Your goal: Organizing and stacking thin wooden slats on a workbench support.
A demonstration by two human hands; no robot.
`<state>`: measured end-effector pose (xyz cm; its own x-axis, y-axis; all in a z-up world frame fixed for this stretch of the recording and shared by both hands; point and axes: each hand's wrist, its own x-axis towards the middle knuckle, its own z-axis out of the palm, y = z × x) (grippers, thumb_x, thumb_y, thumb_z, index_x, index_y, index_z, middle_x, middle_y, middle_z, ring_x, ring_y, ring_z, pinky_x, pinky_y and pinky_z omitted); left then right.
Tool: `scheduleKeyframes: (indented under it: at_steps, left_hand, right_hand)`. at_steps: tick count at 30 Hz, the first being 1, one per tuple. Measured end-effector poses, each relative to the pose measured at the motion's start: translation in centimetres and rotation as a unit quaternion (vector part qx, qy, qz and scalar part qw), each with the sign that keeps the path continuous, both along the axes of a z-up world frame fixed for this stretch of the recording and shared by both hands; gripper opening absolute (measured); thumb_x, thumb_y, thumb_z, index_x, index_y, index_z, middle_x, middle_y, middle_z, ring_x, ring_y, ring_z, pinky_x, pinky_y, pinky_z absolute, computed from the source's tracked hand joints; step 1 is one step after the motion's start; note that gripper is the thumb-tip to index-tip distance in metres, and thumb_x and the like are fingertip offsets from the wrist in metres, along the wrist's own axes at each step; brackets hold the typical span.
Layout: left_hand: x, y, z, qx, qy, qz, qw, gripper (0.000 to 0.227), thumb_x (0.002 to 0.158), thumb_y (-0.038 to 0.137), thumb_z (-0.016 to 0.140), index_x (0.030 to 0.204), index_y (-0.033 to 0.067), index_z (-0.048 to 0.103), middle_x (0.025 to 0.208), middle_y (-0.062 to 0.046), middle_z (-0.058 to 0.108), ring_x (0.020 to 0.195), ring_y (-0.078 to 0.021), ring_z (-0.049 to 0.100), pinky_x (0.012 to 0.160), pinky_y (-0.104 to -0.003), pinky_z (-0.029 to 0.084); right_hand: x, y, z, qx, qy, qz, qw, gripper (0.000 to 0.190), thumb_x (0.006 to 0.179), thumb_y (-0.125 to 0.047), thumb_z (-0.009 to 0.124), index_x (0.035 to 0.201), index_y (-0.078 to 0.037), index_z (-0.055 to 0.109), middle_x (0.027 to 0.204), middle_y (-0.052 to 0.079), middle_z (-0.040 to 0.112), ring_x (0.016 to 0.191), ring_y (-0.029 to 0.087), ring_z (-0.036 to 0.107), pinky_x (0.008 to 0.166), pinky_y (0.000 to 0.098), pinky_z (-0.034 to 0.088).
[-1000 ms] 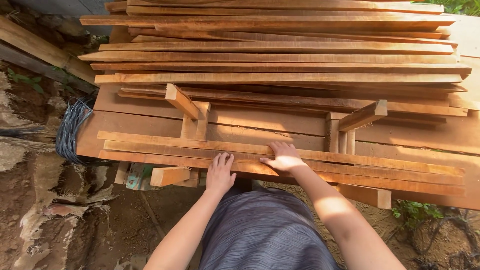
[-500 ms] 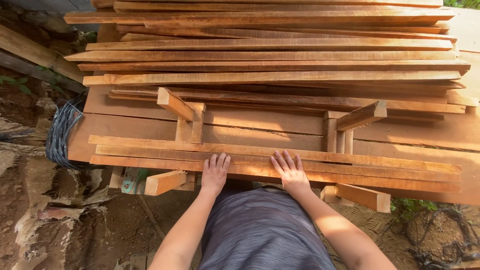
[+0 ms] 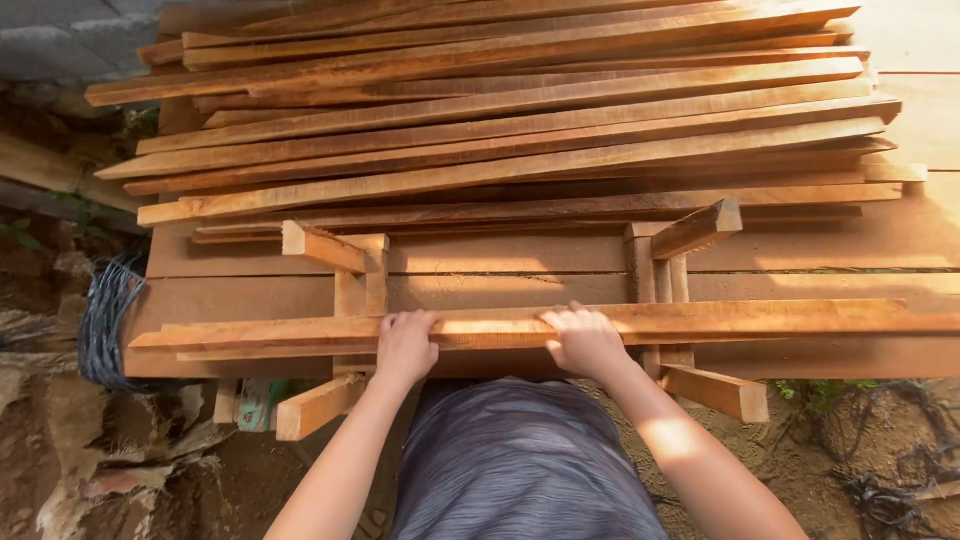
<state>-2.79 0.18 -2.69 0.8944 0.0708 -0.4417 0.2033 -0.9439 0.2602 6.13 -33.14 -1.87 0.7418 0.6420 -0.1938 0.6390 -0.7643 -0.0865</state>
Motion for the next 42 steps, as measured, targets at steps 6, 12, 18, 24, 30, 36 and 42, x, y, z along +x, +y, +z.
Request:
scheduleKeyframes:
  at_steps: [6,12,18,24,30,36,42]
  left_hand:
    - [6.9,0.6,-4.7,0.032,-0.032,0.018,0.999,0.049,0.087,0.029,0.072,0.134,0.0329,0.062,0.129,0.009,0.063,0.131,-0.0177,0.051,0.12,-0.052,0.02]
    - [5.6,0.0,-7.0,0.052,-0.21,-0.021,0.976,0.038,0.094,0.037,0.065,0.131,0.0274,0.061,0.129,0.003,0.061,0.13,-0.0174,0.053,0.113,-0.043,0.038]
    - [-3.6,-1.9,-1.9,0.129,-0.079,-0.161,0.975,0.106,0.079,0.055,0.079,0.162,0.0156,0.026,0.17,-0.008,0.02,0.155,-0.0298,0.018,0.126,-0.05,0.017]
    - [-3.9,-1.1,-6.0,0.148,-0.207,-0.157,0.954,0.076,0.081,0.019,0.069,0.153,0.0197,0.045,0.162,-0.006,0.039,0.148,-0.0273,0.038,0.12,-0.047,0.033]
    - [-1.1,-0.3,-3.4,0.019,-0.157,-0.115,0.981,0.058,0.076,0.021,0.07,0.133,0.0273,0.062,0.129,0.009,0.067,0.124,-0.0167,0.06,0.112,-0.041,0.04]
    - [6.4,0.5,2.7,0.055,-0.168,-0.088,0.98,0.065,0.071,0.019,0.08,0.133,0.0278,0.061,0.122,0.01,0.065,0.123,-0.0138,0.056,0.115,-0.038,0.034]
    - [9.3,1.7,-2.7,0.094,-0.093,-0.082,0.988,0.055,0.078,0.042,0.08,0.129,0.0333,0.061,0.121,0.011,0.06,0.123,-0.0142,0.053,0.109,-0.039,0.035]
  right_hand:
    - [7.2,2.9,0.6,-0.017,0.05,-0.02,0.998,0.056,0.083,-0.05,0.073,0.135,-0.036,0.059,0.114,-0.009,0.065,0.113,0.017,0.058,0.1,0.0378,0.044]
    - [5.8,3.2,-3.3,0.138,-0.075,-0.029,0.987,0.049,0.085,-0.052,0.07,0.129,-0.03,0.065,0.125,-0.005,0.065,0.122,0.02,0.058,0.107,0.0441,0.042]
    - [-2.3,-1.1,-4.7,-0.02,-0.055,0.039,0.998,0.112,0.067,-0.06,0.078,0.161,-0.022,0.029,0.167,0.003,0.029,0.155,0.031,0.023,0.126,0.0537,0.017]
    - [-2.2,-1.3,-8.3,-0.076,-0.039,0.043,0.995,0.105,0.072,-0.027,0.079,0.161,-0.023,0.025,0.17,0.008,0.019,0.156,0.037,0.018,0.124,0.0597,0.021]
    - [0.9,-0.4,1.6,-0.071,0.143,0.036,0.987,0.07,0.086,-0.02,0.071,0.15,-0.025,0.045,0.161,-0.005,0.04,0.148,0.029,0.04,0.119,0.0468,0.039]
    - [5.7,-0.3,1.6,0.03,0.023,-0.017,0.999,0.056,0.083,-0.034,0.064,0.139,-0.036,0.057,0.117,-0.006,0.06,0.113,0.021,0.059,0.092,0.0385,0.052]
    - [9.6,0.3,-3.1,0.083,-0.108,0.016,0.991,0.057,0.07,-0.037,0.075,0.126,-0.033,0.065,0.105,-0.007,0.058,0.102,0.016,0.057,0.086,0.0329,0.049]
